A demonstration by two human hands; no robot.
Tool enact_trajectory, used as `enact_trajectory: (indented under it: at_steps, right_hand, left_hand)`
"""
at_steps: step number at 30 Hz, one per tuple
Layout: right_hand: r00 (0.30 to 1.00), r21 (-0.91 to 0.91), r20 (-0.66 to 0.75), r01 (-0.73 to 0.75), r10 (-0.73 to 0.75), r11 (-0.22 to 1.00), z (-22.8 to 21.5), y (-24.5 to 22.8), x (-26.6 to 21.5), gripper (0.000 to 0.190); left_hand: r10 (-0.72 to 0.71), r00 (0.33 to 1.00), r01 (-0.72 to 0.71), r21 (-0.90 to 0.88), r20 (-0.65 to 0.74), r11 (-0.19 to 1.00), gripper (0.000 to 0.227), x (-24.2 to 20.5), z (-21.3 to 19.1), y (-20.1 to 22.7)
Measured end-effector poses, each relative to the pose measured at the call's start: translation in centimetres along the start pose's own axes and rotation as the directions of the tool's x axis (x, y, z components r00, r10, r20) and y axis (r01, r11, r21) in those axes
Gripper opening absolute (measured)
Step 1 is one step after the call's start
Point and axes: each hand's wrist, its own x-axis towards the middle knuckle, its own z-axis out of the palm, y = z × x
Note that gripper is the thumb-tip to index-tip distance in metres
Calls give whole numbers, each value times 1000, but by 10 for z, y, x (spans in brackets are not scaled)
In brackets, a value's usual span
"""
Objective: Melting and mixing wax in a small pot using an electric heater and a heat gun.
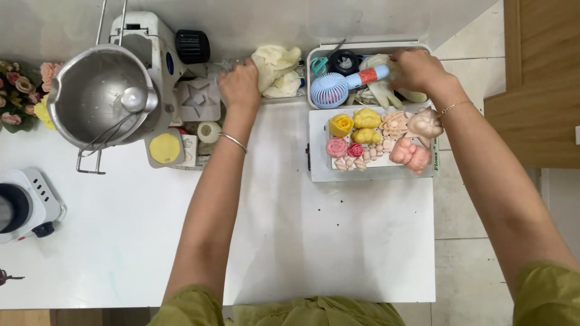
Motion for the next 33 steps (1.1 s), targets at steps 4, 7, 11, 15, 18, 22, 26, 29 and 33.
enact_trajectory:
  at_steps: [4, 7, 11, 15, 18, 22, 26, 29, 33]
  right_hand:
    - [979, -88, 106, -167, 176, 982, -8, -5, -11, 42]
    - [975, -61, 35, -216, 219, 974, -3, 3, -17, 18]
    - [970, -96, -239, 20, -43, 995, 12, 21, -15, 17]
    - [983, -287, -182, -84, 32, 954, -10, -12, -13, 20]
    - [990, -229, 0, 137, -141, 964, -50, -116, 5, 18]
    - [835, -62, -10, 548, -550, 834, -15, -214, 66, 28]
    - [692, -251, 71, 710, -719, 658, 49, -238, 137, 45]
    - [684, -215, 174, 728, -708, 651, 87, -225, 169, 38]
    - [605, -78, 195, 794, -772, 603, 22, -250, 138, 47]
  left_hand:
    - [-10, 1000, 7, -152, -21, 988, 19, 8, -36, -21]
    - [-4, 955, -104, -349, -297, 931, 16, 11, -94, -26]
    - [24, 893, -222, -393, -450, 893, 17, 10, -122, -25]
    - [14, 869, -269, -448, -495, 852, 14, 0, -139, -25]
    - [-44, 873, -222, -475, -486, 851, 12, -5, -157, -19]
    - [-35, 840, -268, -470, -541, 841, 14, -19, -184, -15]
    - [-119, 864, -160, -491, -490, 856, 12, -45, -202, -20]
    - [-159, 888, -104, -525, -432, 844, 10, -61, -206, -25]
    - [-191, 911, -72, -598, -365, 798, 8, -73, -196, -33]
